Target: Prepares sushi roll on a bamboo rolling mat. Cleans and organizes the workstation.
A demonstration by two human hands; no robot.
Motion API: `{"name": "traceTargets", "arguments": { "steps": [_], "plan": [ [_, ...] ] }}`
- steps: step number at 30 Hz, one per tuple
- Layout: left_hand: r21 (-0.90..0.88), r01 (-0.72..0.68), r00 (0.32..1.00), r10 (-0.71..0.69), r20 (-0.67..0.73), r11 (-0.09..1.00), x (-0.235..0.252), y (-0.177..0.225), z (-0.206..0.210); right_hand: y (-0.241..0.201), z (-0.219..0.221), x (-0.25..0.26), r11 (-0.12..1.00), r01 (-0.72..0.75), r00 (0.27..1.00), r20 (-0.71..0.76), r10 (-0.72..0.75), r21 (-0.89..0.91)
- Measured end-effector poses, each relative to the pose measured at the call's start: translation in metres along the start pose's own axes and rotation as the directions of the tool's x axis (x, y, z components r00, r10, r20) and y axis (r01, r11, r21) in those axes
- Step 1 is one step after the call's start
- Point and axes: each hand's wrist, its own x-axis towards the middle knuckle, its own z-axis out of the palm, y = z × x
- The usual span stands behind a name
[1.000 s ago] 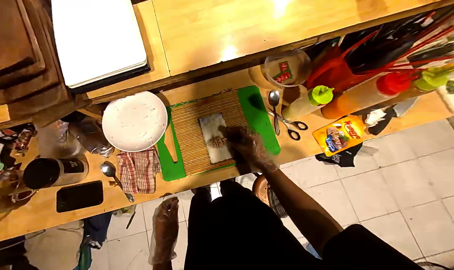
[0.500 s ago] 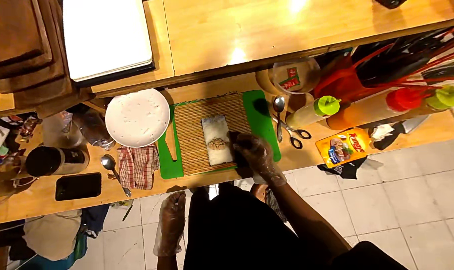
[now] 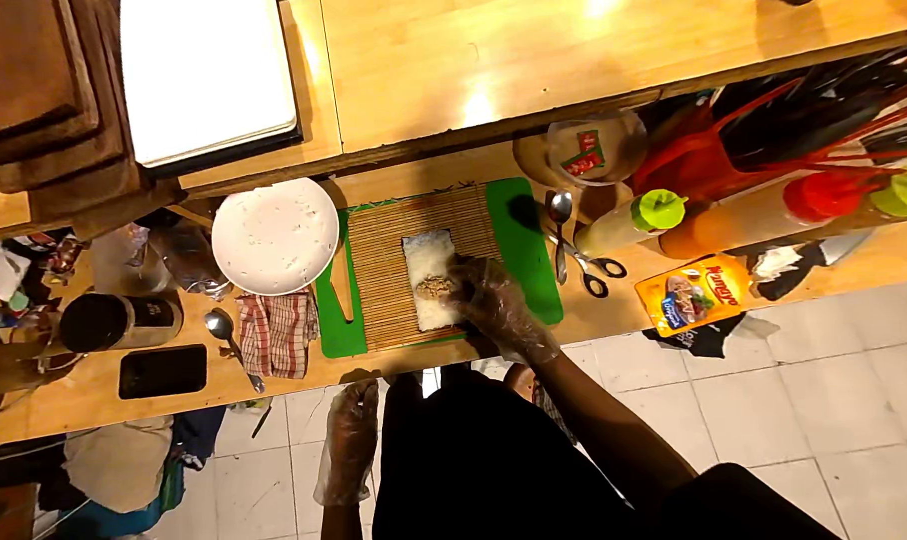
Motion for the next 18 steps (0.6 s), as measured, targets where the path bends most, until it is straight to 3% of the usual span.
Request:
{"name": "traceTargets", "arguments": {
  "steps": [5,10,15,18],
  "plan": [
    [0.028,0.023,1.000,-0.023,-0.013,0.999,-0.001,0.000,-0.002,-0.002,0.002,0.003,0.999,-0.048,0.998,0.034,0.048,0.015],
    [-0.001,0.057,0.998,-0.057,-0.024,0.998,-0.003,0.002,-0.005,0.013,-0.003,0.016,0.986,0.121,0.984,0.114,-0.135,0.118],
    [0.021,0.086,0.996,-0.086,-0.013,0.996,-0.003,0.002,-0.006,0.001,-0.007,0.036,0.993,0.059,0.965,0.247,-0.084,0.106],
    [0.015,0.099,0.995,-0.099,-0.013,0.995,-0.005,0.000,-0.006,-0.001,-0.006,0.041,0.992,0.109,0.958,0.260,-0.122,0.065]
  ]
}}
